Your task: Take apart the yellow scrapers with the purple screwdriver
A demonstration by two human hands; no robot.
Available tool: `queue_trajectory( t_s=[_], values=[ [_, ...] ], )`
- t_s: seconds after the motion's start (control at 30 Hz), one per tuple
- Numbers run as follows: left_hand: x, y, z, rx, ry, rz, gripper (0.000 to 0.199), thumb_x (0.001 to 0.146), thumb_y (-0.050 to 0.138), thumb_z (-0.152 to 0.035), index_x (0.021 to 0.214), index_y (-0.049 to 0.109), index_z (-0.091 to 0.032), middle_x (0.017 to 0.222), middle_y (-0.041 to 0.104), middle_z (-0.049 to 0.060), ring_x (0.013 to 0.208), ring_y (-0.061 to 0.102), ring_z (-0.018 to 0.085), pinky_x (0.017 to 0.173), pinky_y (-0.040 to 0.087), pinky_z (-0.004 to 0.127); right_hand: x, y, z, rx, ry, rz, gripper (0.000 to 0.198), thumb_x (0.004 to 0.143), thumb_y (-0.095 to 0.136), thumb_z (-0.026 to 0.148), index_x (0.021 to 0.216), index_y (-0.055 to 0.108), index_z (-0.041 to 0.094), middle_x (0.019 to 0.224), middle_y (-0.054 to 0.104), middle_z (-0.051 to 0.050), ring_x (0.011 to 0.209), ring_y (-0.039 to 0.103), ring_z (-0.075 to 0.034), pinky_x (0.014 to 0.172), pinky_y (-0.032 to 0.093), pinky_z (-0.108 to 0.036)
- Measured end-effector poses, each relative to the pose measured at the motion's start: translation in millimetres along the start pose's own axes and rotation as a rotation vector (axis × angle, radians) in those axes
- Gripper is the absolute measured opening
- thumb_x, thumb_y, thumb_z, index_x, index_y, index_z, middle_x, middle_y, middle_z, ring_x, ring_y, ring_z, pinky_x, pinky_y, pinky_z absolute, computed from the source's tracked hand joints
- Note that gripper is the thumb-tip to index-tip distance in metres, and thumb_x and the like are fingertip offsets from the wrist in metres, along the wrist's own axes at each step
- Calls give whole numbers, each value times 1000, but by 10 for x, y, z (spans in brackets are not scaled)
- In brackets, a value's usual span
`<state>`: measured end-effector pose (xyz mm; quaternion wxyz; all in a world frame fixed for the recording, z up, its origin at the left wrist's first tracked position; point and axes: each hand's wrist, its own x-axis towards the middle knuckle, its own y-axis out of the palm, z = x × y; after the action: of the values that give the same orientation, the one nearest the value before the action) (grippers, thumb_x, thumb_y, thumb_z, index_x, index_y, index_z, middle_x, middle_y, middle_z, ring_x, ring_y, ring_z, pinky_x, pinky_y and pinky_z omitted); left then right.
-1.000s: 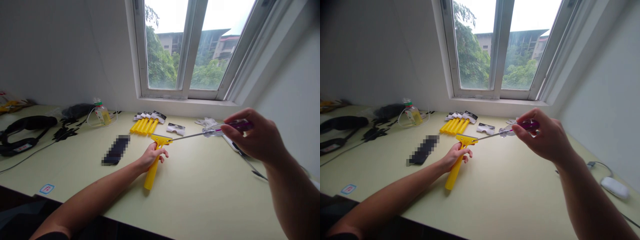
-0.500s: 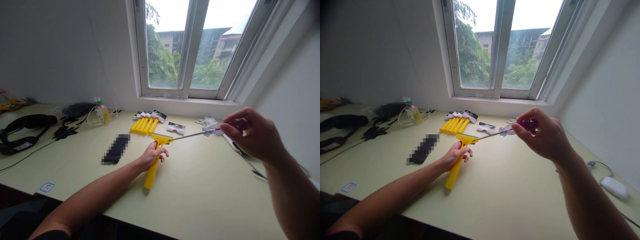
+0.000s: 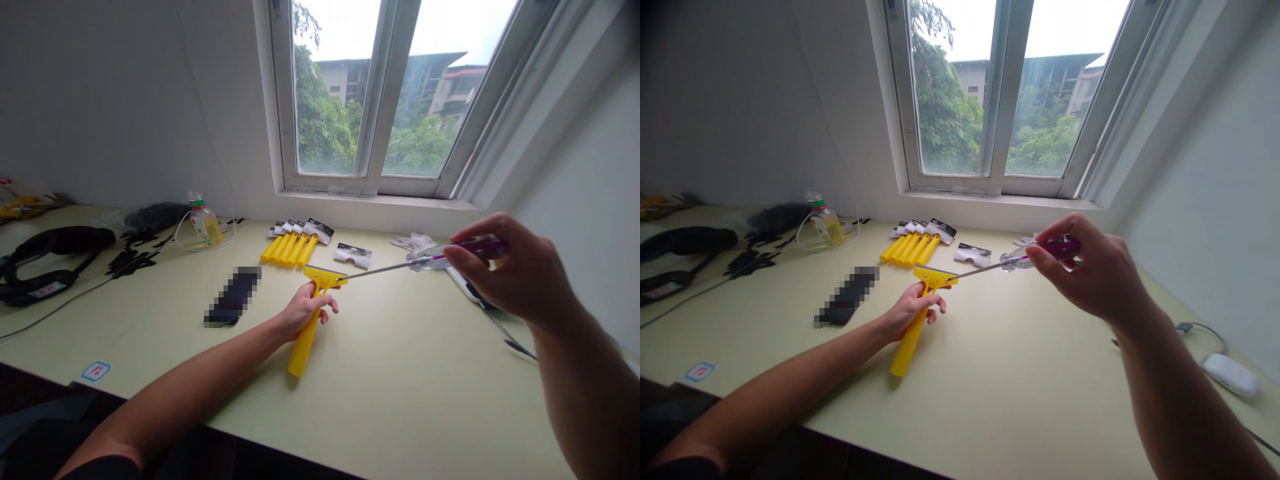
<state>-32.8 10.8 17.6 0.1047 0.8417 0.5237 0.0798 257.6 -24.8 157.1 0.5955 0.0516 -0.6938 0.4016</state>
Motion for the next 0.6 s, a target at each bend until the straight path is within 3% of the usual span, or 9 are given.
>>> queue_trajectory(
  t_s=[0.1,0.17,0.23,0.6],
  values=[
    [-4,-14,8,10,-22,2,42,76,69,-27,113,55,-12,96,63,8,65,57,11,49,39,21,1,-3,13,-4,-4,0,20,80,71,36,83,57,22,61,66,5,44,57,-8,44,43,-16],
    [-12,-20,5,19,-37,17,43,77,67,-28,115,55,-11,70,59,1,53,50,8,49,36,21,2,-8,20,-11,-8,2,20,80,70,36,83,57,22,61,66,5,44,56,-7,45,43,-16],
    [-23,-22,-7,16,-41,35,45,78,66,-29,117,55,-10,57,52,-5,47,43,7,49,34,21,1,-17,20,-11,0,2,20,81,70,37,83,57,22,61,65,5,44,56,-8,45,43,-16],
    [-26,-58,-21,-131,-63,108,48,78,66,-28,120,55,-8,55,44,-7,45,34,5,49,29,22,-4,-34,-43,10,174,-24,23,78,72,41,80,59,21,55,60,6,43,53,-7,43,40,-16]
  ],
)
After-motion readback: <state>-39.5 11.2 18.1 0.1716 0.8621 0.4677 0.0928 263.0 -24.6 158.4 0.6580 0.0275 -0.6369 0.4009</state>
